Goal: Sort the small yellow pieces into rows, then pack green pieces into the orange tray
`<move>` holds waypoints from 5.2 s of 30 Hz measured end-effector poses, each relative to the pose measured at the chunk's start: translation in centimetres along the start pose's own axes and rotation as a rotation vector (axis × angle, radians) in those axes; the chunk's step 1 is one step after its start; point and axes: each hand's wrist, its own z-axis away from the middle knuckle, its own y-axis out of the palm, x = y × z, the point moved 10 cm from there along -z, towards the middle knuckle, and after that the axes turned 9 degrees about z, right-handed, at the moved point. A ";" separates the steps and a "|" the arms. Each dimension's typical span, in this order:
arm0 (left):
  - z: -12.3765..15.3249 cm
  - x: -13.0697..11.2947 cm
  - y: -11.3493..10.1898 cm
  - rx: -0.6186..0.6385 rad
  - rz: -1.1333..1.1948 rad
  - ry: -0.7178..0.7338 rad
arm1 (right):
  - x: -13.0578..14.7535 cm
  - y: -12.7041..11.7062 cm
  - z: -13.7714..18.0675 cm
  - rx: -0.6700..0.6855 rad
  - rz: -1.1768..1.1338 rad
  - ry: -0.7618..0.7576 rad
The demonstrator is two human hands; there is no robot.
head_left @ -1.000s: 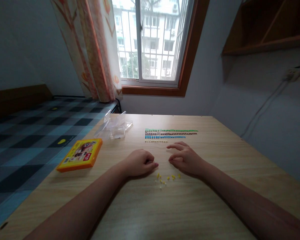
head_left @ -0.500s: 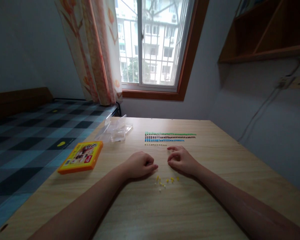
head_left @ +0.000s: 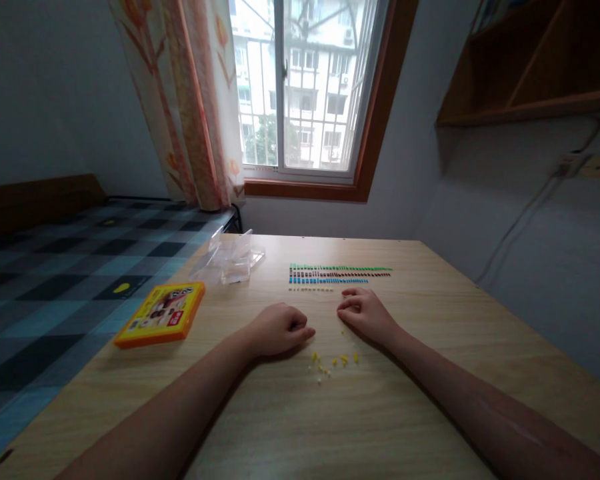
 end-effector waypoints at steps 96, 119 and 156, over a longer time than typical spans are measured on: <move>0.0 0.2 -0.1 -0.031 -0.018 -0.025 | -3.0 0.1 -4.7 0.014 -0.031 -0.010; 1.5 -1.7 0.6 0.175 -0.024 0.044 | 3.2 0.3 1.6 0.868 -0.005 -0.217; 2.2 -4.3 1.8 0.291 0.169 0.150 | 13.2 0.6 5.5 0.678 0.092 -0.656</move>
